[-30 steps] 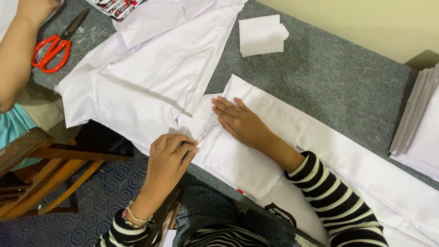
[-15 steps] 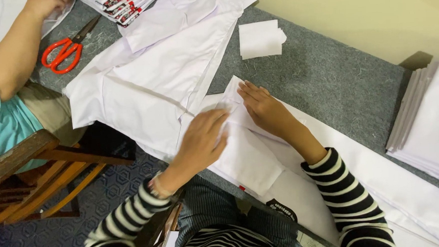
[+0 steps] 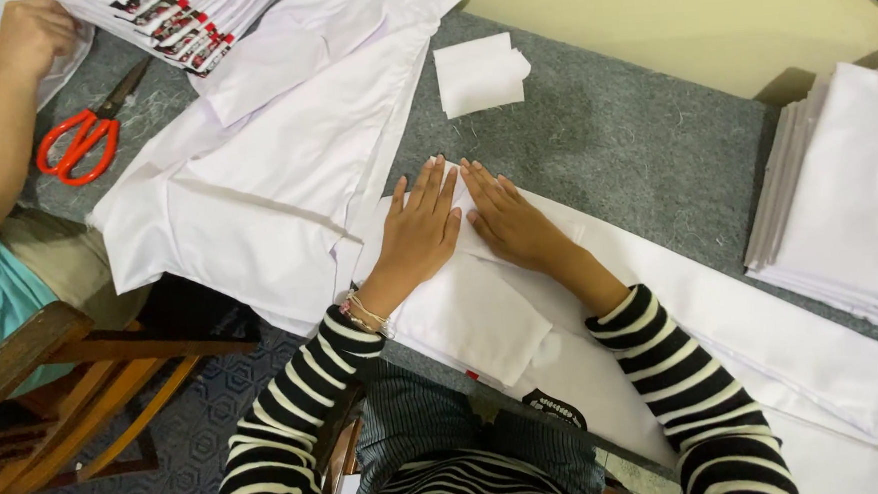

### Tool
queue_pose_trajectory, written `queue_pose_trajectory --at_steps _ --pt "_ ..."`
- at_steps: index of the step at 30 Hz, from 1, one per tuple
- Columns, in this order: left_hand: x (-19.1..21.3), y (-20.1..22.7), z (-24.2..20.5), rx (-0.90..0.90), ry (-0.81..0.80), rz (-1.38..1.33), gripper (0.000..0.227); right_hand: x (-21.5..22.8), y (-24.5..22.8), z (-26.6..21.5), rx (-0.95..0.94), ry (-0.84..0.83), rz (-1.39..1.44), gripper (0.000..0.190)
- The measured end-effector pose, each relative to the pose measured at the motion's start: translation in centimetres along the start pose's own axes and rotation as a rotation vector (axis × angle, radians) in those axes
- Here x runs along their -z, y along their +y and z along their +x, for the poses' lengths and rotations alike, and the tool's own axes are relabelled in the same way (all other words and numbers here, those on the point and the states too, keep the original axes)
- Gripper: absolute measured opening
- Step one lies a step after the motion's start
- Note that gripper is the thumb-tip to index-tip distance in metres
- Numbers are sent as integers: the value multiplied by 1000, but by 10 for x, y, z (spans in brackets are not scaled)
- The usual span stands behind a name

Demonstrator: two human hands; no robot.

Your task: Folding white shirts on a work table using hands and a small tool to assist with tucking.

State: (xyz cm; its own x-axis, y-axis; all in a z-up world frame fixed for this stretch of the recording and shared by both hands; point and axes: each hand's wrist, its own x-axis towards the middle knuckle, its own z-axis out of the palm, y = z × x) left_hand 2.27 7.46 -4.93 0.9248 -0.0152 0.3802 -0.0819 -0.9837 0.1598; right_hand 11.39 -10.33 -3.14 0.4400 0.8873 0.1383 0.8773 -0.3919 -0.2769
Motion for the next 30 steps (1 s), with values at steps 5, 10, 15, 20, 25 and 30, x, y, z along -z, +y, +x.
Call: queue_pose_trajectory --at_steps 5,10,15,20,25,30 --pt "1 0 0 9 -24 -30 58 4 23 -4 -8 20 -179 60" --pt "5 1 -1 -2 13 -11 57 21 47 -10 -143 -66 -180 60" --pt "10 3 0 30 -66 -67 59 35 77 -31 -295 60 -386 68" --pt "18 4 1 50 -120 -101 59 61 76 -63 -267 149 -432 78" --pt "19 5 2 66 -146 -139 59 86 28 -78 -129 263 -430 95" --pt "16 3 2 65 -135 -131 59 74 39 -79 -322 359 -469 90"
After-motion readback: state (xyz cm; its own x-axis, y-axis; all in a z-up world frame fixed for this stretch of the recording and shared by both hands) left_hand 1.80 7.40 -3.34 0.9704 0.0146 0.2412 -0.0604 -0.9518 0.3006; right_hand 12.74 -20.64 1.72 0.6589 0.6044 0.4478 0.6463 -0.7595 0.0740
